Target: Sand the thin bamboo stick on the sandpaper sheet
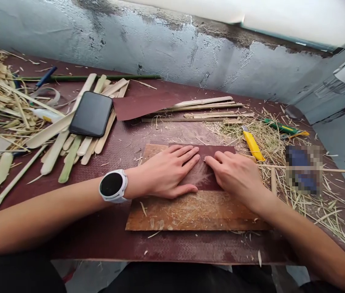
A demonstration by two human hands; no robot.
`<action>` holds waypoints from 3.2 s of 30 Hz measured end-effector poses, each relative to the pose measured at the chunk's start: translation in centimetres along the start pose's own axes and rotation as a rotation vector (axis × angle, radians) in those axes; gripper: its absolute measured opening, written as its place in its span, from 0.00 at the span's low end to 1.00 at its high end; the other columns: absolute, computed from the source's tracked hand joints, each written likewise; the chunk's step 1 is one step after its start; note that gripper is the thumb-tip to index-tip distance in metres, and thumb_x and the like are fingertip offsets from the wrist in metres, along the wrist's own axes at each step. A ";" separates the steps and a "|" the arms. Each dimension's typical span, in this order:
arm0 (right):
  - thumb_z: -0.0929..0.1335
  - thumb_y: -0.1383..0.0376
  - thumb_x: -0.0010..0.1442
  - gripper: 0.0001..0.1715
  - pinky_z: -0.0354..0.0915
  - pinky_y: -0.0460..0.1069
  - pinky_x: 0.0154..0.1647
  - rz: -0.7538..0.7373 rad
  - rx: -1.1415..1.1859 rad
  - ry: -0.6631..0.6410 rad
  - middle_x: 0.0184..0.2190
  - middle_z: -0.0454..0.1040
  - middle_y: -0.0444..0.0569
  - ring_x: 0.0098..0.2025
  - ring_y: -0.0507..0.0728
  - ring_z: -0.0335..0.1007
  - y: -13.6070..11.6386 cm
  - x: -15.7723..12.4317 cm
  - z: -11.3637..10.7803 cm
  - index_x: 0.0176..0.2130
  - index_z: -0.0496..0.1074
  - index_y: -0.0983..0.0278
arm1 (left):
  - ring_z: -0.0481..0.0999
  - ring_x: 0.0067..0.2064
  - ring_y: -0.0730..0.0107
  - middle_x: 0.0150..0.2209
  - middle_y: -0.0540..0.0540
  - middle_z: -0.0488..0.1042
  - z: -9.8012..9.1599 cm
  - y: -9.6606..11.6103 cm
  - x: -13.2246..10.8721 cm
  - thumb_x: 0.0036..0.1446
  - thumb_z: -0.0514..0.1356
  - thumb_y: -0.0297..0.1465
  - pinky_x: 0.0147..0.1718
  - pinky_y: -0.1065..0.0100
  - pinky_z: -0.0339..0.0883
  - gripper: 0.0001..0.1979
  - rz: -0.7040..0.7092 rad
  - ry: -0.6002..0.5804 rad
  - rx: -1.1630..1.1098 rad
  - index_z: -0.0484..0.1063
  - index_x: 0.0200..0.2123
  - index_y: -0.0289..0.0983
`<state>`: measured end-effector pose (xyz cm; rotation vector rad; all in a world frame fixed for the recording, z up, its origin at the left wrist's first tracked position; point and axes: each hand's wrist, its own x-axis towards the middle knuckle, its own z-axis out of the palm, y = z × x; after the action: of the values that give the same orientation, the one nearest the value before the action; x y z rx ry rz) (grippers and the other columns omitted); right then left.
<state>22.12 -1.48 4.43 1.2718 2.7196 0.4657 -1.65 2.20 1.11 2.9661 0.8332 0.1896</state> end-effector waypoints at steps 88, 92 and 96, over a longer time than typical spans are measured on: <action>0.63 0.70 0.72 0.13 0.45 0.53 0.32 0.018 0.058 -0.105 0.37 0.78 0.49 0.35 0.57 0.73 -0.3 1.5 -0.2 0.49 0.75 0.61 | 0.73 0.66 0.41 0.69 0.29 0.66 -1.6 -0.6 0.0 0.66 0.55 0.62 0.62 0.47 0.69 0.46 -0.014 -0.021 0.081 0.68 0.66 0.27; 0.62 0.70 0.72 0.13 0.44 0.53 0.32 0.012 0.040 -0.105 0.37 0.78 0.51 0.35 0.57 0.73 -0.2 1.8 -0.2 0.48 0.76 0.63 | 0.73 0.66 0.40 0.70 0.28 0.66 -1.5 -0.6 0.1 0.65 0.55 0.63 0.63 0.48 0.69 0.46 -0.013 -0.018 0.073 0.68 0.66 0.26; 0.62 0.65 0.74 0.13 0.43 0.53 0.30 0.010 0.107 -0.123 0.37 0.79 0.48 0.34 0.56 0.73 0.2 2.2 0.0 0.48 0.76 0.59 | 0.72 0.66 0.39 0.70 0.28 0.65 -1.5 -0.6 0.1 0.65 0.56 0.62 0.63 0.47 0.69 0.46 -0.013 -0.020 0.065 0.67 0.66 0.26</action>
<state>20.81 0.32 4.56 1.2929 2.6683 0.2371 -2.09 2.82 2.57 3.0168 0.8729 0.1349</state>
